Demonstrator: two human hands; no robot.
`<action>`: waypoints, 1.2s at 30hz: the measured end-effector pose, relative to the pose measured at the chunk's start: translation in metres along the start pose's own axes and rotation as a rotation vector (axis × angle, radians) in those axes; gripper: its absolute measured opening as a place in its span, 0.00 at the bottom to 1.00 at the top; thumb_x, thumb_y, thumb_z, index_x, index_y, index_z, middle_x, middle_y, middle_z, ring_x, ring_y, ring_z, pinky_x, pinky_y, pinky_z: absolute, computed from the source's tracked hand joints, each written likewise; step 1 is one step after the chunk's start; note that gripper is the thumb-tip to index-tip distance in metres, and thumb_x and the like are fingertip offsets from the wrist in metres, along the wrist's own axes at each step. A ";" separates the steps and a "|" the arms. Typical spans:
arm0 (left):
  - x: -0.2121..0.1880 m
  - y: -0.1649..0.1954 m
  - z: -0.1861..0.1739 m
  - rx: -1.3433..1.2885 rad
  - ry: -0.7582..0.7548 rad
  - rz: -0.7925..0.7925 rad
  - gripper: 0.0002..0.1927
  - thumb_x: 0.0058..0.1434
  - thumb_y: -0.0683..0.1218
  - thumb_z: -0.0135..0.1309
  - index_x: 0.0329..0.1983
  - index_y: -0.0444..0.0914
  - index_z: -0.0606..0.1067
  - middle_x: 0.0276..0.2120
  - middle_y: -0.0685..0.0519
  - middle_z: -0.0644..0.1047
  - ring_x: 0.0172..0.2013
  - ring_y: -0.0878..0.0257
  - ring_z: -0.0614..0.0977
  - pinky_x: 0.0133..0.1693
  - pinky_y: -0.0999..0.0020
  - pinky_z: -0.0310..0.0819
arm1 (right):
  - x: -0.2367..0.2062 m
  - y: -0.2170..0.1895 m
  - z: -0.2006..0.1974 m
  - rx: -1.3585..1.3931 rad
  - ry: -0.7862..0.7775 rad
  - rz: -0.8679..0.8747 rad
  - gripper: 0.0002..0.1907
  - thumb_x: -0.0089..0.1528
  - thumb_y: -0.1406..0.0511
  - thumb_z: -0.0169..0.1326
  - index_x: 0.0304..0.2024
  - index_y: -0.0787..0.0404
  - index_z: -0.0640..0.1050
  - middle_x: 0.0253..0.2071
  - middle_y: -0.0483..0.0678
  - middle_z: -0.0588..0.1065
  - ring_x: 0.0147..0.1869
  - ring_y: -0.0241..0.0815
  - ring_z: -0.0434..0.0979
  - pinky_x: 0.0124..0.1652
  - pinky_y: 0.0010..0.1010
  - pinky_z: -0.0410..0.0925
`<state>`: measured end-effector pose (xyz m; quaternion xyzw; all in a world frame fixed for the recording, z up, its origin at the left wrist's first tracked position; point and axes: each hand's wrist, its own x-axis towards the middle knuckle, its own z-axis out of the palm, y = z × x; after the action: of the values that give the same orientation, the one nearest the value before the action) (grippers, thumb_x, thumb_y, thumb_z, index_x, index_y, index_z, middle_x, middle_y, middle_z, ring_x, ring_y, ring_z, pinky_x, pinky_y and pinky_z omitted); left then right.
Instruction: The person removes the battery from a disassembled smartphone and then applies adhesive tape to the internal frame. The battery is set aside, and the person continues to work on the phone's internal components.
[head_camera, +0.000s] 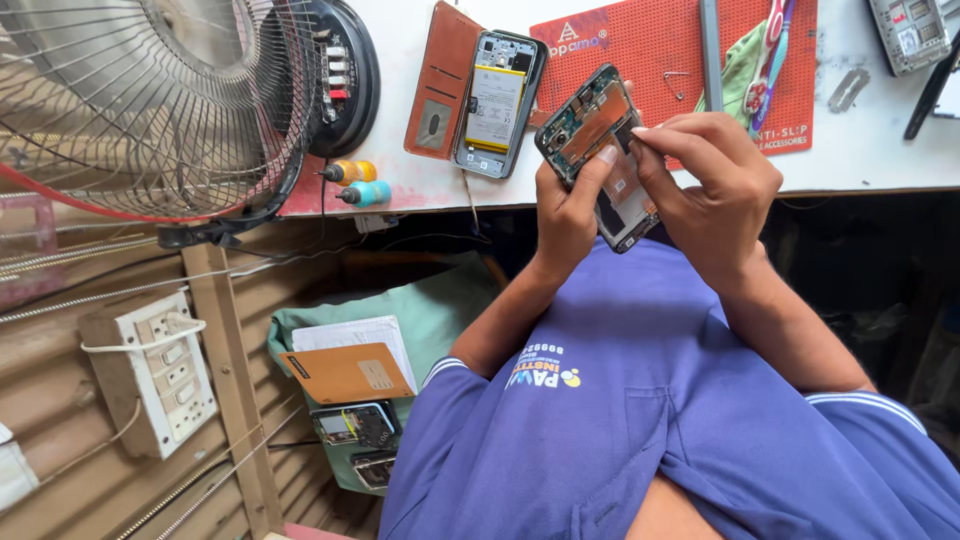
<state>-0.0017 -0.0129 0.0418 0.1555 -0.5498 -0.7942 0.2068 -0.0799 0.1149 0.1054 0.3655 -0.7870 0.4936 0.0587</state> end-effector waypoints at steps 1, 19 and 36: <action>0.002 -0.001 0.003 0.012 0.019 -0.007 0.13 0.74 0.39 0.50 0.57 0.27 0.74 0.44 0.49 0.80 0.45 0.65 0.80 0.53 0.69 0.75 | 0.002 0.003 -0.001 -0.005 -0.005 -0.004 0.08 0.69 0.76 0.67 0.49 0.66 0.83 0.45 0.51 0.79 0.49 0.43 0.82 0.48 0.29 0.75; 0.040 -0.002 0.070 0.058 0.010 0.022 0.14 0.74 0.40 0.47 0.56 0.28 0.76 0.43 0.49 0.82 0.44 0.65 0.82 0.52 0.69 0.76 | 0.035 0.054 -0.051 0.029 -0.023 -0.071 0.10 0.67 0.78 0.64 0.48 0.65 0.82 0.45 0.50 0.79 0.54 0.45 0.81 0.55 0.31 0.73; 0.052 -0.003 0.082 0.045 0.077 0.079 0.11 0.73 0.40 0.48 0.50 0.27 0.78 0.37 0.48 0.81 0.38 0.64 0.81 0.45 0.70 0.75 | 0.026 0.060 -0.062 0.060 -0.040 -0.012 0.09 0.67 0.78 0.64 0.49 0.66 0.82 0.44 0.51 0.79 0.53 0.45 0.80 0.52 0.30 0.73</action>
<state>-0.0864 0.0282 0.0666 0.1691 -0.5649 -0.7663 0.2553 -0.1532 0.1667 0.1041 0.3815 -0.7707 0.5091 0.0349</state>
